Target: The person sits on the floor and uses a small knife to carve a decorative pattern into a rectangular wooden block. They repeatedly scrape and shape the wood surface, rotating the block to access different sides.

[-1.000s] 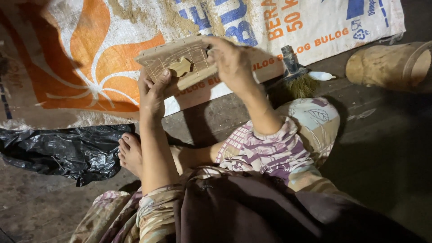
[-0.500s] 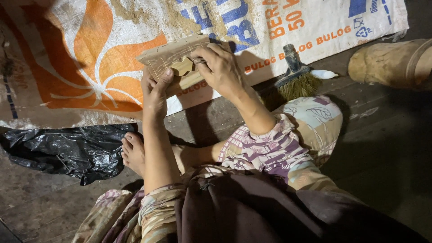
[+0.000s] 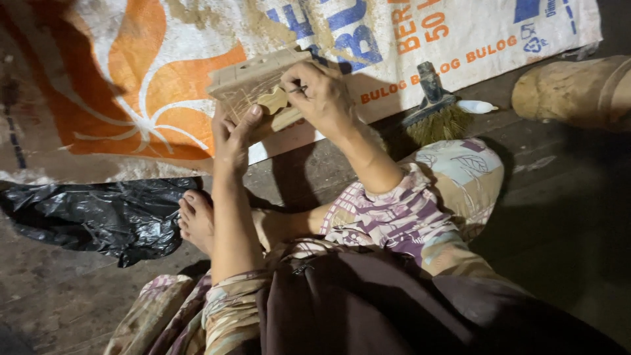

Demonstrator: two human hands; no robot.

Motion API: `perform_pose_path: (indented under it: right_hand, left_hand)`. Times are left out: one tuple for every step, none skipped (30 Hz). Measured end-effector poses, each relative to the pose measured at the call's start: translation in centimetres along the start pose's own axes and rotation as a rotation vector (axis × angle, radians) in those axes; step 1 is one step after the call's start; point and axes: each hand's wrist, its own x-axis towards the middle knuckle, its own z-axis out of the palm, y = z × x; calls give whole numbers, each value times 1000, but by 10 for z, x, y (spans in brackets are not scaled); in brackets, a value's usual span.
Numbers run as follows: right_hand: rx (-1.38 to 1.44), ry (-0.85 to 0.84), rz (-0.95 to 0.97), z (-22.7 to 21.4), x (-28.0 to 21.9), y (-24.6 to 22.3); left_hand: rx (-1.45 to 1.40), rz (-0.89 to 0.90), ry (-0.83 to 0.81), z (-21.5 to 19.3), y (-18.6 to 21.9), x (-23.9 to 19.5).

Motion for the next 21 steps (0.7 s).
perform_pose_path:
  right_hand:
    - [42, -40, 44, -1, 2, -4]
    - [46, -36, 41, 0, 3, -3]
    - [92, -43, 53, -3, 3, -1]
    - [138, -50, 65, -5, 3, 1]
    - [135, -51, 67, -9, 2, 2]
    - [159, -72, 95, -12, 1, 3]
    - [186, -94, 121, -14, 0, 3]
    - [186, -95, 122, -14, -2, 4]
    - [115, -119, 85, -14, -3, 4]
    - [44, -143, 48, -13, -5, 5]
    - [43, -143, 48, -12, -6, 5]
    - [16, -145, 61, -10, -8, 5]
    - [-8, -149, 73, -8, -11, 4]
    - [-6, -151, 73, -5, -12, 7]
    - [-23, -145, 33, -2, -12, 10]
    - [-40, -139, -7, 1, -12, 13]
    - [-40, -139, -9, 1, -12, 12]
    - [-44, -158, -1, 0, -12, 12]
    - [-47, -179, 9, -1, -13, 11]
    - [-46, -180, 10, -2, -13, 9]
    - [-46, -202, 34, -2, -12, 9]
  left_hand:
    - [19, 5, 19, 0, -1, 0]
    - [24, 9, 22, -3, -1, 0]
    - [24, 27, 29, -3, -3, 1]
    - [25, 44, 36, -4, -6, 2]
    - [23, 43, 33, -5, -8, 4]
    - [-13, 51, 26, -6, -11, 5]
    - [-48, 60, 22, -8, -13, 6]
    - [-49, 59, 22, -9, -16, 7]
    - [-57, 30, 53, -10, -18, 9]
    - [-66, 1, 85, -11, -20, 10]
    - [-67, 1, 84, -10, -17, 10]
    - [-60, 24, 60, -8, -14, 10]
    - [-53, 46, 40, -8, -11, 8]
    - [-53, 44, 42, -8, -13, 9]
    - [-58, 9, 73, -9, -14, 9]
    - [-64, -26, 104, -9, -16, 10]
    - [-64, -25, 105, -10, -17, 10]
    - [-30, -9, 98, -11, -19, 11]
    - [5, 5, 91, -12, -21, 10]
    - [5, 3, 92, -11, -20, 8]
    - [-12, 38, 76, -9, -18, 8]
